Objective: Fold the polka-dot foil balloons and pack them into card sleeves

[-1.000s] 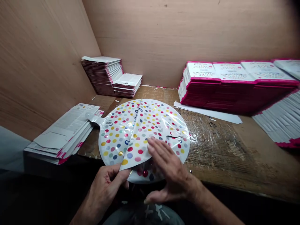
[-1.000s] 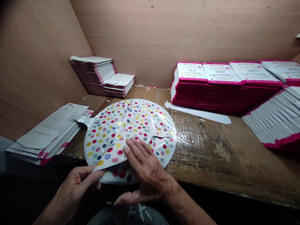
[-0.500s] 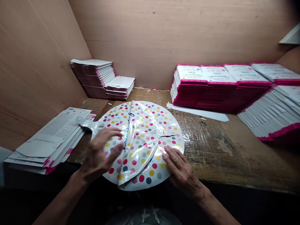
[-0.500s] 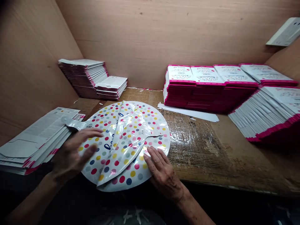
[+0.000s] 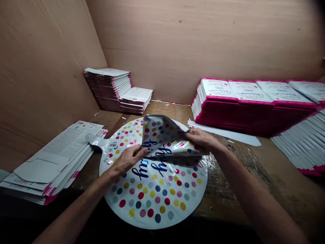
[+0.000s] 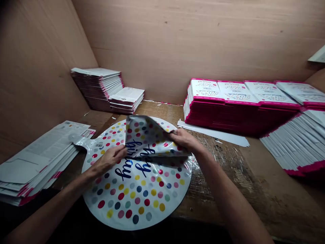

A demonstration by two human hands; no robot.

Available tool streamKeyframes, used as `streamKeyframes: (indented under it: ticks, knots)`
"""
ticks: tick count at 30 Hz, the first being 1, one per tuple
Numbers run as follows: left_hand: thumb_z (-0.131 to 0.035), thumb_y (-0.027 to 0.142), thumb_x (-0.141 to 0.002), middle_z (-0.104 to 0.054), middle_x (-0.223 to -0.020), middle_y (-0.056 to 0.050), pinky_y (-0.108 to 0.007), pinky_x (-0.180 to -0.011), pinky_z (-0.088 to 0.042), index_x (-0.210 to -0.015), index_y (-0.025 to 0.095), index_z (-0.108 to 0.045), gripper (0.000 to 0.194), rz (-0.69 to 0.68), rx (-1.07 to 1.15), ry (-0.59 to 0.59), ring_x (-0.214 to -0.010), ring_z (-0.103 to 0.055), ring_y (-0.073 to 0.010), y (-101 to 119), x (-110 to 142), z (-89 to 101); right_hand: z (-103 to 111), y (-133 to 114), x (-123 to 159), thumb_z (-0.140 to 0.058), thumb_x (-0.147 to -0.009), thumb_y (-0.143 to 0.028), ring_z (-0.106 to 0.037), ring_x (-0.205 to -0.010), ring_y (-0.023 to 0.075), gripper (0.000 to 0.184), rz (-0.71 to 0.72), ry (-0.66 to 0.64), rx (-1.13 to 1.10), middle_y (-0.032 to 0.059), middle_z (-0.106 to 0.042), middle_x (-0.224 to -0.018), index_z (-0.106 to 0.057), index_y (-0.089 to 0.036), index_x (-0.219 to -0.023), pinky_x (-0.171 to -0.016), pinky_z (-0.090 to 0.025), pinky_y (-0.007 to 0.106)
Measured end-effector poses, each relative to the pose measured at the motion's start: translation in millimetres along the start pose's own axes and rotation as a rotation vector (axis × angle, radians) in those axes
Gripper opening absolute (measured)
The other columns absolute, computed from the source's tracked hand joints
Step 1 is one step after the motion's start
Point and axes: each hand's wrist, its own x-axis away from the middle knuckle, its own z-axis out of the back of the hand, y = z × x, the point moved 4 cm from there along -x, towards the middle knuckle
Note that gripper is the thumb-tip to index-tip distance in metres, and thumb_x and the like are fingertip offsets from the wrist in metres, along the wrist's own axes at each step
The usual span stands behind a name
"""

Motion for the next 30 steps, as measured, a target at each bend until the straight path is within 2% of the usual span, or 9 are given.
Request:
streamKeyframes:
  ticks: [6, 10, 14, 16, 19, 22, 25, 28, 30]
  knots:
    - [-0.044, 0.047, -0.086, -0.055, -0.062, 0.001, -0.026, -0.056, -0.037, -0.068, 0.02, -0.052, 0.033, 0.158, -0.168, 0.107, -0.063, -0.054, -0.0168, -7.2, -28.2, -12.5, 6.9, 39.2, 17.6, -0.06, -0.081, -0.064, -0.061, -0.075, 0.0193, 0.049, 0.081, 0.308, -0.199, 0.0058, -0.068, -0.086, -0.066, -0.017, -0.092, -0.061, -0.047, 0.026]
    - [-0.052, 0.04, -0.085, -0.062, -0.07, -0.001, -0.028, -0.061, -0.043, -0.093, 0.019, -0.062, 0.025, 0.217, -0.28, 0.165, -0.071, -0.062, -0.0206, -9.4, -32.8, -12.8, -10.0, 68.4, 36.6, -0.056, -0.08, -0.064, -0.054, -0.061, 0.0186, 0.045, 0.035, 0.532, 0.002, 0.0026, -0.061, -0.066, -0.061, -0.02, -0.074, -0.054, -0.041, 0.028]
    - [-0.052, 0.032, -0.088, -0.067, -0.11, -0.014, -0.038, -0.082, -0.051, -0.124, 0.01, -0.054, 0.042, 0.032, -0.42, 0.38, -0.1, -0.065, -0.0281, 9.7, -32.7, -15.2, -14.4, 70.0, 28.6, -0.049, -0.08, -0.059, -0.048, -0.054, 0.0162, 0.043, 0.016, 0.678, 0.215, -0.0002, -0.053, -0.055, -0.053, -0.021, -0.059, -0.053, -0.035, 0.028]
    - [-0.048, 0.03, -0.092, -0.059, -0.13, -0.02, -0.042, -0.095, -0.048, -0.127, 0.007, -0.053, 0.043, -0.149, -0.509, 0.447, -0.119, -0.057, -0.0308, 22.6, -34.6, -22.5, -12.2, 70.1, 24.9, -0.047, -0.079, -0.055, -0.049, -0.053, 0.016, 0.039, 0.021, 0.668, 0.245, -0.0001, -0.053, -0.054, -0.052, -0.022, -0.059, -0.053, -0.037, 0.028]
    - [-0.043, 0.039, -0.096, -0.047, -0.147, -0.022, -0.049, -0.112, -0.034, -0.133, 0.007, -0.052, 0.05, -0.301, -0.619, 0.32, -0.141, -0.036, -0.0337, 26.5, -45.3, -43.1, -11.0, 70.0, 30.0, -0.044, -0.082, -0.049, -0.053, -0.055, 0.0181, 0.037, 0.003, 0.644, 0.305, 0.0026, -0.058, -0.057, -0.057, -0.02, -0.063, -0.054, -0.041, 0.03]
    - [-0.038, 0.051, -0.096, -0.038, -0.153, -0.021, -0.056, -0.117, -0.023, -0.143, 0.007, -0.045, 0.064, -0.216, -0.712, 0.179, -0.145, -0.027, -0.0378, 10.0, -59.1, -60.2, -17.8, 49.3, 44.3, -0.047, -0.086, -0.046, -0.064, -0.091, 0.0294, 0.041, 0.152, 0.722, 0.516, 0.0161, -0.069, -0.102, -0.066, -0.013, -0.103, -0.075, -0.051, 0.04]
    - [-0.031, 0.055, -0.097, -0.03, -0.157, -0.019, -0.057, -0.118, -0.017, -0.147, 0.007, -0.039, 0.069, -0.198, -0.75, 0.157, -0.147, -0.022, -0.0389, -2.6, -68.3, -65.7, -41.7, 11.4, 45.6, -0.055, -0.086, -0.032, -0.042, -0.134, 0.0351, 0.052, 0.43, 0.578, 0.896, 0.0202, -0.045, -0.146, -0.052, -0.012, -0.134, -0.106, -0.037, 0.051]
    - [-0.031, 0.053, -0.098, -0.03, -0.157, -0.019, -0.058, -0.118, -0.018, -0.147, 0.007, -0.039, 0.068, -0.203, -0.74, 0.134, -0.146, -0.023, -0.0397, -1.7, -67.9, -60.8, -65.7, -8.6, 29.5, -0.055, -0.082, -0.01, -0.055, -0.121, 0.0338, 0.041, 0.332, 0.243, 1.138, 0.0229, -0.058, -0.132, -0.059, -0.009, -0.123, -0.101, -0.043, 0.048]
    - [-0.035, 0.052, -0.097, -0.03, -0.157, -0.02, -0.058, -0.117, -0.023, -0.147, 0.006, -0.039, 0.068, -0.23, -0.683, 0.155, -0.147, -0.021, -0.0393, 7.4, -55.6, -54.3, -78.0, -17.0, 24.8, -0.054, -0.08, -0.003, -0.067, -0.093, 0.03, 0.032, 0.2, 0.183, 1.175, 0.0207, -0.07, -0.105, -0.065, -0.01, -0.109, -0.082, -0.052, 0.041]
